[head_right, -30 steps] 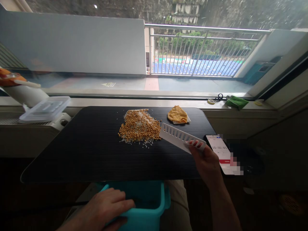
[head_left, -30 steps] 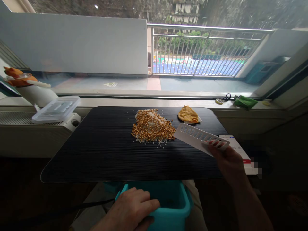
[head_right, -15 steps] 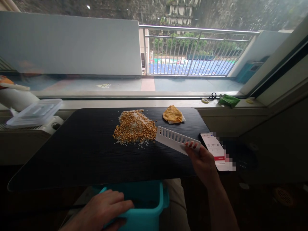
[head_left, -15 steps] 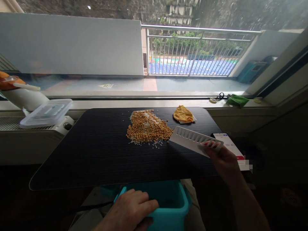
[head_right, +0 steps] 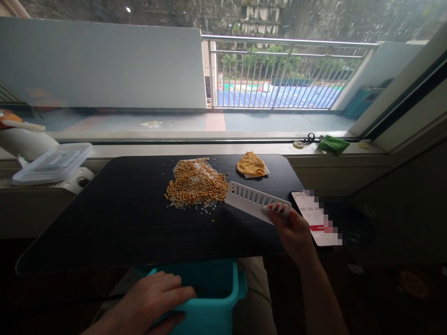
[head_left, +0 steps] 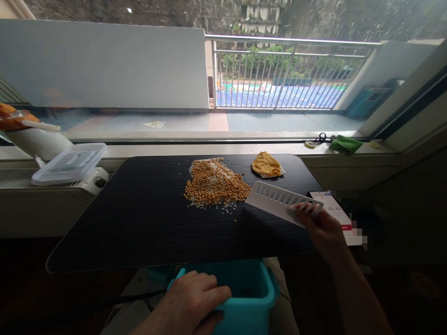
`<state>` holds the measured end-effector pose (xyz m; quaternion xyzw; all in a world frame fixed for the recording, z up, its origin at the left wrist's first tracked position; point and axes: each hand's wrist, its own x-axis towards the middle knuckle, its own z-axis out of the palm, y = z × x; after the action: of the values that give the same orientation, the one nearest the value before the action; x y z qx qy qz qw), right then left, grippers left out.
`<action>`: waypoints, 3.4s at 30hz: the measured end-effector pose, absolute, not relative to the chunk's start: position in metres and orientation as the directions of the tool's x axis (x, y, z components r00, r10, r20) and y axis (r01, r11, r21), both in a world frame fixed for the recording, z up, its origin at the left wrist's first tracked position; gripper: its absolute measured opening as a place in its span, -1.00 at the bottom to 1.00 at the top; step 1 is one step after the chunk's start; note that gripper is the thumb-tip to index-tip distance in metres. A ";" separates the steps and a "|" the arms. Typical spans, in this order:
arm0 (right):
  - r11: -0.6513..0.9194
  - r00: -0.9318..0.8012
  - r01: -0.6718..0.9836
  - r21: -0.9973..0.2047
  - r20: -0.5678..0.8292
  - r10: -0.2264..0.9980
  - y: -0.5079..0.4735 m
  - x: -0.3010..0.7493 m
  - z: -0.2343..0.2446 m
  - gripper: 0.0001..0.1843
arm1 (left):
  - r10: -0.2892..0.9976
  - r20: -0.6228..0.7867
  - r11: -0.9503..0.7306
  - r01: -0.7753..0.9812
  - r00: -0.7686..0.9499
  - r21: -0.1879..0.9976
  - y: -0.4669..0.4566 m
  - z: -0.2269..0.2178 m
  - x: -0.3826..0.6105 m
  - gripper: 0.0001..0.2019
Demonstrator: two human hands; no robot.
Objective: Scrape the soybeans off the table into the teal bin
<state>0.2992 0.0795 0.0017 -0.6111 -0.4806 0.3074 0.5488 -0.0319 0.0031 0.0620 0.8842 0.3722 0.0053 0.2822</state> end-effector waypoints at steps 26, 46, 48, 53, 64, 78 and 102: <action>0.059 0.407 0.253 -0.966 0.162 0.899 0.093 0.296 0.014 -0.65 | 0.673 -0.232 -0.541 0.681 0.703 0.494 0.001 0.065 -0.031 -0.71; 0.020 0.307 0.168 -0.986 0.072 0.949 0.074 0.297 -0.003 -0.68 | 0.673 -0.234 -0.527 0.677 0.701 0.513 0.004 0.058 -0.031 -0.68; -0.006 0.246 0.153 -0.988 0.032 0.969 0.067 0.296 -0.003 -0.69 | 0.677 -0.227 -0.521 0.673 0.700 0.525 0.004 0.058 -0.031 -0.68; -0.089 0.143 0.153 -0.984 -0.067 0.987 0.046 0.296 0.006 -0.70 | 0.675 -0.219 -0.528 0.668 0.705 0.524 0.005 0.058 -0.031 -0.68; 0.170 0.242 0.126 -0.977 0.197 0.950 0.083 0.256 0.019 -0.76 | 0.671 -0.217 -0.537 0.668 0.708 0.515 0.003 0.060 -0.033 -0.69; 0.160 0.151 0.226 -0.961 0.197 0.969 0.098 0.246 0.016 -0.79 | 0.692 -0.242 -0.487 0.687 0.681 0.540 0.003 0.055 -0.042 -0.68; -0.022 -0.276 0.171 -0.985 -0.069 0.959 0.067 0.216 0.019 -0.79 | 0.765 -0.131 -0.493 0.704 0.630 0.511 -0.008 0.048 -0.085 -0.62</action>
<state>0.2163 0.0671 0.0192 -0.4754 -0.5940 0.5340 0.3690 -0.0852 -0.0078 0.0484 0.8622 0.4261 0.0567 0.2681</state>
